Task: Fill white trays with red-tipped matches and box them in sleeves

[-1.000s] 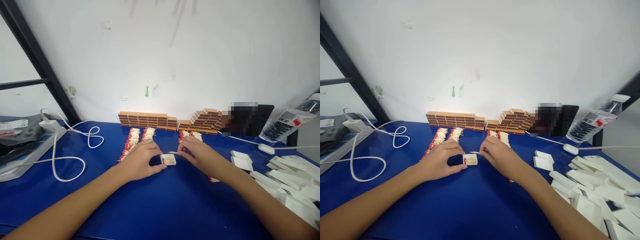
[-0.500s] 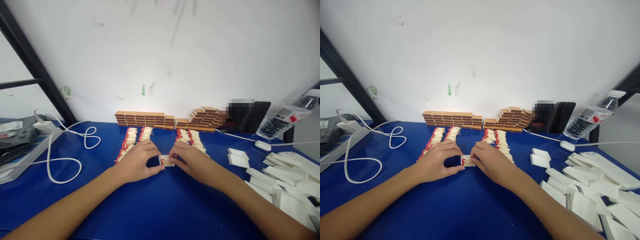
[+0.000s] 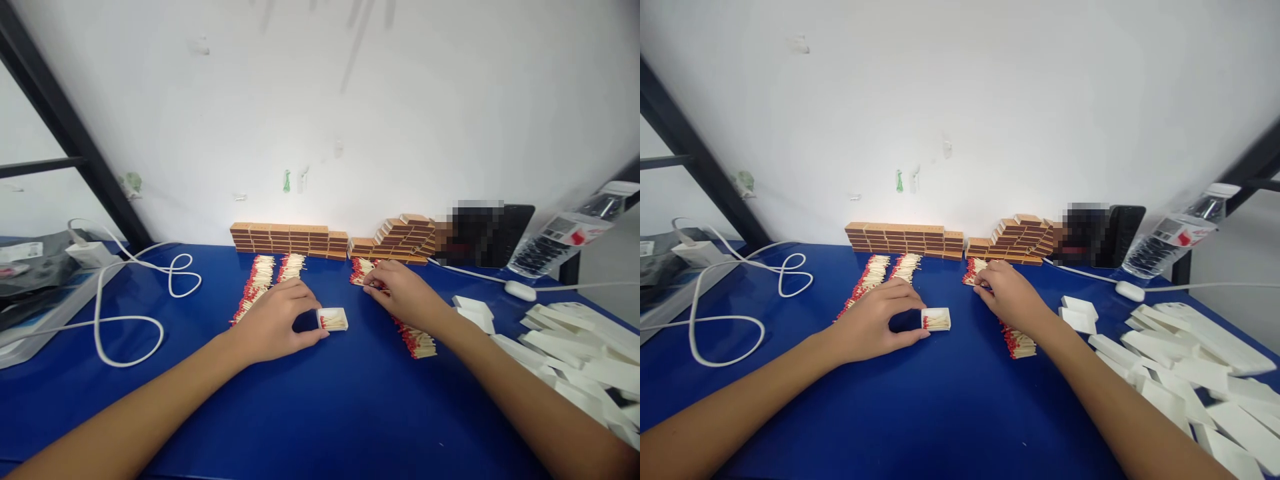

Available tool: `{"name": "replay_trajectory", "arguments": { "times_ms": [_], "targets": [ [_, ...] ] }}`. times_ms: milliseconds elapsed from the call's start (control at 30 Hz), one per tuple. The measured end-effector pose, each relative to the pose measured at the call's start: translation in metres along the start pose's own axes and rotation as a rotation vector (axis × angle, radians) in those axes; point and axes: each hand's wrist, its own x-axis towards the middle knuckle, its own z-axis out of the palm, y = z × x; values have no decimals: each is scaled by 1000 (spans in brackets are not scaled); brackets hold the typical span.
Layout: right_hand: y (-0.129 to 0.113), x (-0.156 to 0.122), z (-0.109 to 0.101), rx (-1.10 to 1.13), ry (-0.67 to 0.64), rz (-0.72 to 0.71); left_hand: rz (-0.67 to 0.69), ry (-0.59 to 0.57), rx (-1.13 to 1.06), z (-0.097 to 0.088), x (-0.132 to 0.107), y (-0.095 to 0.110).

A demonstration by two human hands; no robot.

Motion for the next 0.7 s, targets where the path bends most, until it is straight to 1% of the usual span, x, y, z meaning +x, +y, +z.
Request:
{"name": "replay_trajectory", "arguments": {
  "times_ms": [233,400,467,567,700],
  "targets": [
    [-3,-1,4,13,-59,-16,3,-8,12,0,0,0],
    [-7,-3,-2,46,-104,-37,-4,-1,14,0,0,-1],
    [-15,-4,-7,74,-115,-56,-13,0,20,1,0,-1],
    [-34,-9,-10,144,-109,-109,-19,-3,25,1,0,-1],
    [-62,-17,-3,206,-99,-195,-19,-9,23,2,0,0]
  ]
}}
